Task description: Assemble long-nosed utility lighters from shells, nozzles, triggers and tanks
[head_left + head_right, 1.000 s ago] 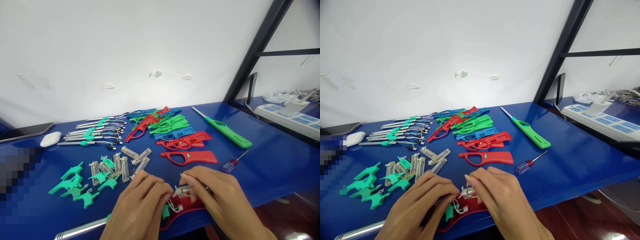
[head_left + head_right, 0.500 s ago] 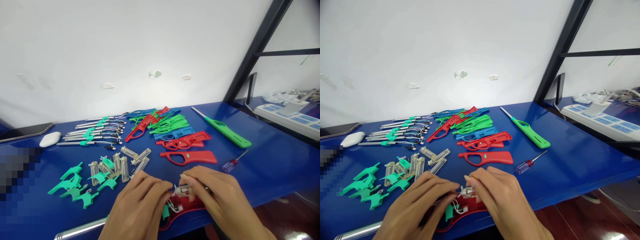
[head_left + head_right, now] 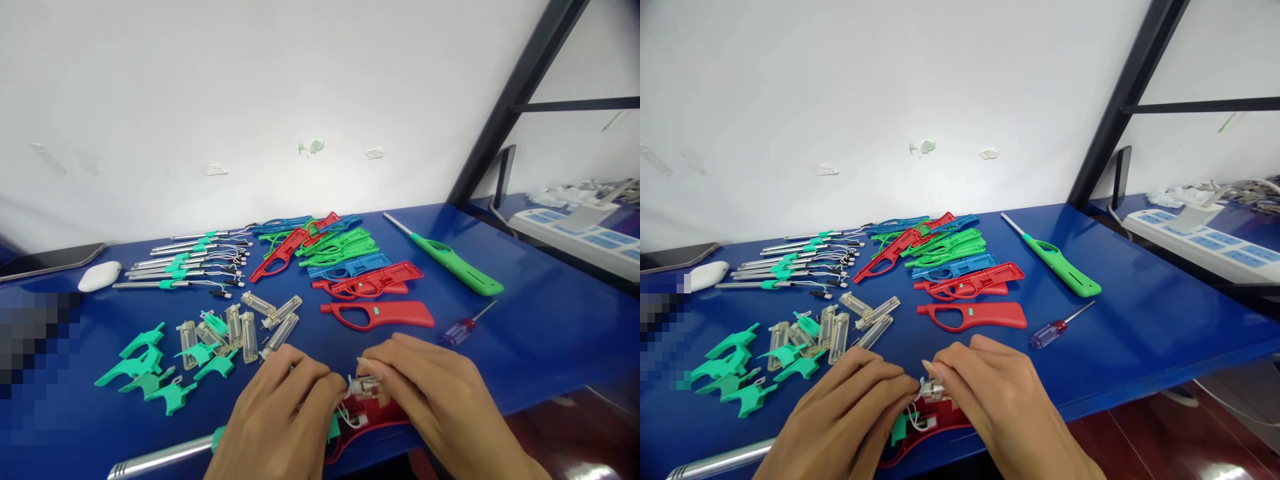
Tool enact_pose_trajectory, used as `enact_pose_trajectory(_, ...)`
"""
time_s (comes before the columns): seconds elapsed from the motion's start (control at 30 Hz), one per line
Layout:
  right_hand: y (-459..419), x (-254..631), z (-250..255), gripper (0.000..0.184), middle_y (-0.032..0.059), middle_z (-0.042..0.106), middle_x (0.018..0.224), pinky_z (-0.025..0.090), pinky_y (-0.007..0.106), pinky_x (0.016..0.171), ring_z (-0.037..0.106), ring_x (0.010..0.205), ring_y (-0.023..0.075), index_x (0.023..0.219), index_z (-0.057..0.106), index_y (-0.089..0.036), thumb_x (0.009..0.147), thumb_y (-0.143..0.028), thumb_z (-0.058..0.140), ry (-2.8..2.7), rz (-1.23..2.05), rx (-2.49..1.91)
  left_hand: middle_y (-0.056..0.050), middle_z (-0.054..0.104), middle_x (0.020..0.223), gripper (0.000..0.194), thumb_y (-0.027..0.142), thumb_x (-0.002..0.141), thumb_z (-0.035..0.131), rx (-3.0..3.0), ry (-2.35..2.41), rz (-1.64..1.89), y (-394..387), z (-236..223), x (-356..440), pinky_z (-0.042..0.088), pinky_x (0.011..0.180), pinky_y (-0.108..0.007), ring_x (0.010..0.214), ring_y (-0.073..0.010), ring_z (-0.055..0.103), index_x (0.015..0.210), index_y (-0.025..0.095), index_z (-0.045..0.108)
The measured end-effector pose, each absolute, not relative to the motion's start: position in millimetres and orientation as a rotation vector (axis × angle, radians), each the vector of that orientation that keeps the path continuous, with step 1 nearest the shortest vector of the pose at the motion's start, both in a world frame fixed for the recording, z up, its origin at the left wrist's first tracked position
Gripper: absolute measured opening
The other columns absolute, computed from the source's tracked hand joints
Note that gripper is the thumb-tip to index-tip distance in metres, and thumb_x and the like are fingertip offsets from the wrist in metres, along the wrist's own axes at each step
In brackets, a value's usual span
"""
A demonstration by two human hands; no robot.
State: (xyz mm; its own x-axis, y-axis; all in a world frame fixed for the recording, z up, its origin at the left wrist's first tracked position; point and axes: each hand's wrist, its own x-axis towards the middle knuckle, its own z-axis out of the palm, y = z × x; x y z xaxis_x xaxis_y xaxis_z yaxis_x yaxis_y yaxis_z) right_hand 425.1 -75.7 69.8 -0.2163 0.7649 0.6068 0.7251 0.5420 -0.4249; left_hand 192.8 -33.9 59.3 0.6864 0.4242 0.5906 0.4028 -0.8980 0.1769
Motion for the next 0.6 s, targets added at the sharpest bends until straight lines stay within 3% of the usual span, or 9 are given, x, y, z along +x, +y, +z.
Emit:
enact_pose_trajectory(0.13,-74,423,71,0.05,-0.0023,0.081,0.078,0.055,0.024,0.064,0.073,0.064,0.0126,0.092,0.072,-0.023,0.125,-0.039,0.037,-1.969,0.033,-1.204,-0.001,0.082,0.1,0.031,0.002,0.109,0.05,2.871,0.692,0.996,-34,59,192,0.061,0.085,-0.036,0.084,-0.0198,0.07,0.114,0.017,0.076)
enact_pose_trajectory(0.33,-75,426,66,0.042,-0.0044,0.08,0.08,0.055,0.022,0.066,0.072,0.065,0.0113,0.096,0.071,-0.023,0.125,-0.034,0.044,-1.952,0.026,-1.185,0.002,0.085,0.104,0.034,0.01,0.12,0.043,2.972,0.694,0.98,-33,72,193,0.058,0.085,-0.035,0.086,-0.0161,0.074,0.112,0.017,0.075)
enact_pose_trajectory(0.6,-74,425,71,0.043,-0.0066,0.077,0.077,0.053,0.022,0.065,0.07,0.062,0.0093,0.093,0.067,-0.024,0.125,-0.036,0.041,-1.953,0.027,-1.165,0.001,0.079,0.098,0.031,-0.001,0.109,0.048,2.876,0.73,1.004,-35,64,195,0.059,0.088,-0.035,0.084,-0.0178,0.068,0.111,0.018,0.073)
